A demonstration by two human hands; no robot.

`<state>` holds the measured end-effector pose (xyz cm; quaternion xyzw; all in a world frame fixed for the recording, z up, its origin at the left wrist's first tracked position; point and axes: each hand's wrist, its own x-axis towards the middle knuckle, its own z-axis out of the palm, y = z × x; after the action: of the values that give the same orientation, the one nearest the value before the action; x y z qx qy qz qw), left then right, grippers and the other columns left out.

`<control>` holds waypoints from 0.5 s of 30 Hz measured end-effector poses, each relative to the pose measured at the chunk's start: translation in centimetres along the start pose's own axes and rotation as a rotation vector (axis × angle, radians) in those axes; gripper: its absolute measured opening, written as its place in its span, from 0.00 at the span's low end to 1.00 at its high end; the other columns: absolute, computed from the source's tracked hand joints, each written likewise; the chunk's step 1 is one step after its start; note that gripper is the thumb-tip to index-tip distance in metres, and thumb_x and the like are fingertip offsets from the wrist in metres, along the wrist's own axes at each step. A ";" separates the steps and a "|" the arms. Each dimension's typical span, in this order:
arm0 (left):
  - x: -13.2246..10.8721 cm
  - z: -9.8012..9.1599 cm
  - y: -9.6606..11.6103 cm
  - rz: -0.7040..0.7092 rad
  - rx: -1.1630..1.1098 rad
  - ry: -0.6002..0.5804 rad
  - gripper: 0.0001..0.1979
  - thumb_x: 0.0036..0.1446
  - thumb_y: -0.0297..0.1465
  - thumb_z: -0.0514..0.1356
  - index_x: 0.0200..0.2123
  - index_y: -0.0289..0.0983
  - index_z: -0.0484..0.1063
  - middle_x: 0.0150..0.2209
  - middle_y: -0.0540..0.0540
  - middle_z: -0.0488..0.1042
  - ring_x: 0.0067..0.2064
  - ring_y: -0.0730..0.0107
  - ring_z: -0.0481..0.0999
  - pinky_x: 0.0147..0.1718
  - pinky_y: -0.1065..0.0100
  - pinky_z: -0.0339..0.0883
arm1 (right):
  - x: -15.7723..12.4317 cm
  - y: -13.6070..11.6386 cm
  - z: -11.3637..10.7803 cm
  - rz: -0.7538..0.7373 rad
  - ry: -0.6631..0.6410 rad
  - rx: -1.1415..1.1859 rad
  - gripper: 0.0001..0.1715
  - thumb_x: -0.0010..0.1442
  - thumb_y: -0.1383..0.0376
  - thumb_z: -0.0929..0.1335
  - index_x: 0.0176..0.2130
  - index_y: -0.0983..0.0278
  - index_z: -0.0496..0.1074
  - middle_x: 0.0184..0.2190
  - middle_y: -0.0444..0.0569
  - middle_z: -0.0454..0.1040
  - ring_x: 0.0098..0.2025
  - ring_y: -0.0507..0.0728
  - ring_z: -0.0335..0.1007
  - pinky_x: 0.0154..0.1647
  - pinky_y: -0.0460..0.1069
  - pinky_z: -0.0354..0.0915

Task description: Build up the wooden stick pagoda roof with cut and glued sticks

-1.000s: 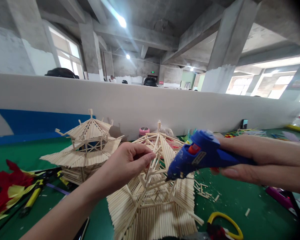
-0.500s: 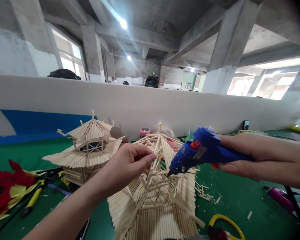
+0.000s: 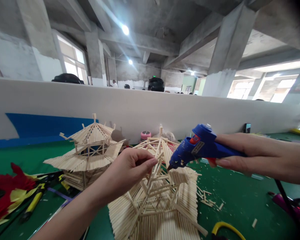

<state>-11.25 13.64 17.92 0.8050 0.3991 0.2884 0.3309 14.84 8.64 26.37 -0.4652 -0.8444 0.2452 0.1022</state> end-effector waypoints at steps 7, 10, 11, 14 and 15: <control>0.2 0.2 -0.3 0.007 -0.033 0.012 0.15 0.54 0.38 0.51 0.25 0.34 0.70 0.20 0.52 0.61 0.23 0.77 0.58 0.21 0.73 0.53 | 0.9 0.2 -0.2 -0.036 0.003 0.076 0.24 0.56 0.63 0.63 0.53 0.59 0.59 0.45 0.45 0.69 0.43 0.59 0.65 0.43 0.48 0.61; 0.1 0.2 -0.4 -0.014 -0.051 0.021 0.15 0.53 0.39 0.52 0.27 0.35 0.71 0.20 0.52 0.63 0.23 0.77 0.59 0.22 0.73 0.54 | 1.2 0.8 -0.3 -0.080 -0.012 0.091 0.25 0.57 0.64 0.62 0.54 0.60 0.57 0.46 0.46 0.68 0.45 0.60 0.63 0.43 0.48 0.61; 0.1 0.2 -0.5 -0.021 -0.051 0.022 0.15 0.53 0.39 0.52 0.28 0.35 0.71 0.21 0.52 0.63 0.24 0.77 0.60 0.23 0.72 0.55 | 1.3 1.1 -0.4 -0.093 -0.013 0.095 0.26 0.57 0.64 0.62 0.55 0.60 0.56 0.47 0.46 0.67 0.46 0.59 0.63 0.44 0.48 0.60; 0.1 0.2 -0.6 -0.026 -0.047 0.021 0.15 0.53 0.39 0.52 0.29 0.35 0.71 0.21 0.52 0.64 0.24 0.76 0.60 0.23 0.72 0.55 | 1.6 1.8 -0.4 -0.094 -0.004 0.083 0.26 0.57 0.65 0.61 0.55 0.58 0.55 0.44 0.45 0.68 0.43 0.57 0.64 0.41 0.47 0.62; 0.1 0.2 -0.6 -0.024 -0.046 0.019 0.15 0.53 0.39 0.52 0.29 0.35 0.71 0.21 0.52 0.64 0.24 0.76 0.60 0.23 0.72 0.55 | 1.6 1.9 -0.5 -0.101 0.014 0.067 0.25 0.57 0.65 0.61 0.55 0.58 0.56 0.42 0.44 0.69 0.40 0.56 0.65 0.38 0.47 0.63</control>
<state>-11.34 13.91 17.34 0.7895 0.4051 0.3011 0.3491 15.55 10.99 25.70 -0.4199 -0.8574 0.2647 0.1358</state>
